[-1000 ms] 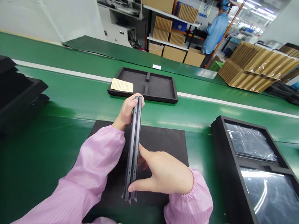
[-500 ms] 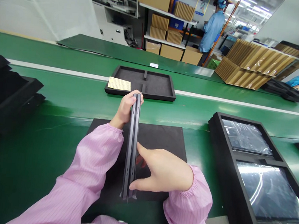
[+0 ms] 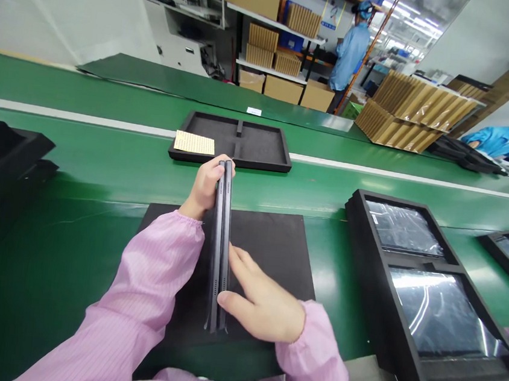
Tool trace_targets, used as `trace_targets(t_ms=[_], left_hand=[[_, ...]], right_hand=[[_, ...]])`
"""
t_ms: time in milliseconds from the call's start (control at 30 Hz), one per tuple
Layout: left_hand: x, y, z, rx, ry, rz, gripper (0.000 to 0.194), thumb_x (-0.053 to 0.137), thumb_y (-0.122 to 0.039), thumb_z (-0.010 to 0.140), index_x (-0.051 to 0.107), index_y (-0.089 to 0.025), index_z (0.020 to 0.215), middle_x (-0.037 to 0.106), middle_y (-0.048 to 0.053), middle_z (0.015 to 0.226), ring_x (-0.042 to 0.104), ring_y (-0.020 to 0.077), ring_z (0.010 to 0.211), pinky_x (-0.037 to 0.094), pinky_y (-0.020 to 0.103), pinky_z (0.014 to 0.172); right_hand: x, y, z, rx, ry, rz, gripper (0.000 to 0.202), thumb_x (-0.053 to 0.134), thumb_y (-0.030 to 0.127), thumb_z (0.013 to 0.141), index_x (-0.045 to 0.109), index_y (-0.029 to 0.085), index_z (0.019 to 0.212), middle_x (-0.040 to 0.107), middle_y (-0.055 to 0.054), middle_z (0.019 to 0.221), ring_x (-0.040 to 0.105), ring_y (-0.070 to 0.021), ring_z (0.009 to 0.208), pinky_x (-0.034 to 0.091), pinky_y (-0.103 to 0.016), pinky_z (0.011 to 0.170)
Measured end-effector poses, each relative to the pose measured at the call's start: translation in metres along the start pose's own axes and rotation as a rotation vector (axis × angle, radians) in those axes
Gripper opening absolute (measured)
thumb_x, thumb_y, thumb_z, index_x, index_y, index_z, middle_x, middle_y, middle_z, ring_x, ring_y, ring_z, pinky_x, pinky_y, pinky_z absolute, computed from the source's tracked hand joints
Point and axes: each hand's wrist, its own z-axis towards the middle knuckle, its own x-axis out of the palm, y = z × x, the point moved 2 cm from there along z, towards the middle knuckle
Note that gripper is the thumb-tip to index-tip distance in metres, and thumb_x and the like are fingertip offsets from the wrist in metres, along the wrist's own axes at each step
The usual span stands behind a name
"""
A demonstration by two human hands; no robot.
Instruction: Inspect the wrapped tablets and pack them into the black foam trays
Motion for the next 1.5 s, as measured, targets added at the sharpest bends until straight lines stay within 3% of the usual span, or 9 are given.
trace_targets(t_ms=[67, 200, 400, 533, 667, 800, 967, 1267, 1500], left_hand=[[0.001, -0.001, 0.000, 0.001, 0.005, 0.002, 0.024, 0.039, -0.045, 0.080, 0.044, -0.024, 0.068, 0.040, -0.002, 0.058, 0.039, 0.0172, 0.054, 0.029, 0.032, 0.052], [0.003, -0.007, -0.002, 0.019, 0.016, 0.004, 0.024, 0.039, -0.045, 0.080, 0.043, -0.024, 0.068, 0.041, -0.002, 0.058, 0.039, 0.0171, 0.054, 0.030, 0.032, 0.053], [0.007, -0.021, -0.003, 0.058, 0.001, 0.130, 0.022, 0.041, -0.043, 0.079, 0.042, -0.024, 0.068, 0.042, -0.002, 0.057, 0.044, 0.0170, 0.055, 0.032, 0.031, 0.056], [0.008, -0.027, -0.003, 0.054, 0.006, 0.207, 0.021, 0.041, -0.044, 0.077, 0.044, -0.024, 0.070, 0.043, -0.002, 0.057, 0.046, 0.0176, 0.056, 0.033, 0.031, 0.057], [0.007, -0.028, -0.002, 0.033, -0.004, 0.257, 0.022, 0.039, -0.045, 0.075, 0.043, -0.024, 0.070, 0.045, -0.002, 0.058, 0.047, 0.0183, 0.057, 0.034, 0.031, 0.058], [0.007, -0.026, -0.001, 0.018, 0.007, 0.286, 0.022, 0.037, -0.045, 0.075, 0.043, -0.024, 0.070, 0.048, -0.001, 0.060, 0.050, 0.0189, 0.059, 0.037, 0.032, 0.060], [0.007, -0.024, 0.000, 0.012, 0.005, 0.300, 0.023, 0.037, -0.046, 0.076, 0.043, -0.024, 0.071, 0.050, -0.001, 0.060, 0.052, 0.0193, 0.059, 0.038, 0.032, 0.060], [0.007, -0.023, 0.000, 0.018, -0.001, 0.304, 0.023, 0.037, -0.046, 0.075, 0.044, -0.024, 0.071, 0.051, 0.000, 0.060, 0.051, 0.0192, 0.059, 0.037, 0.032, 0.060], [0.008, -0.023, 0.000, 0.035, 0.001, 0.277, 0.022, 0.038, -0.045, 0.075, 0.043, -0.024, 0.070, 0.046, -0.001, 0.058, 0.048, 0.0189, 0.057, 0.035, 0.032, 0.059]], right_hand=[[0.022, -0.011, -0.005, -0.048, -0.149, 0.116, 0.062, 0.039, 0.037, 0.099, 0.028, 0.019, 0.157, 0.033, -0.007, 0.161, 0.022, -0.0200, 0.152, 0.021, -0.042, 0.125], [0.054, -0.026, -0.012, -0.068, -0.373, 0.271, 0.061, 0.037, 0.046, 0.101, 0.029, 0.021, 0.157, 0.031, -0.005, 0.163, 0.022, -0.0206, 0.152, 0.018, -0.043, 0.125], [0.057, -0.037, -0.012, -0.032, -0.499, 0.398, 0.067, 0.041, 0.053, 0.094, 0.044, 0.018, 0.150, 0.044, -0.007, 0.156, 0.035, -0.0247, 0.147, 0.024, -0.044, 0.123], [0.061, -0.047, -0.012, -0.006, -0.575, 0.564, 0.069, 0.044, 0.047, 0.083, 0.050, 0.017, 0.145, 0.049, -0.005, 0.152, 0.036, -0.0259, 0.147, 0.024, -0.046, 0.123], [0.067, -0.047, -0.007, -0.083, -0.636, 0.802, 0.067, 0.047, 0.039, 0.075, 0.059, 0.020, 0.139, 0.056, -0.001, 0.146, 0.039, -0.0264, 0.145, 0.023, -0.045, 0.124], [0.066, -0.044, -0.004, -0.144, -0.646, 0.978, 0.060, 0.051, 0.033, 0.070, 0.069, 0.026, 0.127, 0.062, 0.004, 0.139, 0.045, -0.0269, 0.141, 0.024, -0.043, 0.124], [0.063, -0.043, -0.003, -0.160, -0.637, 1.039, 0.059, 0.052, 0.030, 0.066, 0.073, 0.030, 0.121, 0.067, 0.005, 0.131, 0.052, -0.0274, 0.136, 0.027, -0.044, 0.122], [0.061, -0.046, -0.003, -0.120, -0.641, 0.966, 0.064, 0.047, 0.034, 0.064, 0.071, 0.023, 0.123, 0.068, -0.002, 0.131, 0.056, -0.0301, 0.131, 0.031, -0.047, 0.121], [0.062, -0.047, -0.005, -0.123, -0.653, 0.843, 0.060, 0.050, 0.038, 0.073, 0.068, 0.025, 0.128, 0.063, 0.000, 0.138, 0.049, -0.0294, 0.137, 0.027, -0.047, 0.122]])
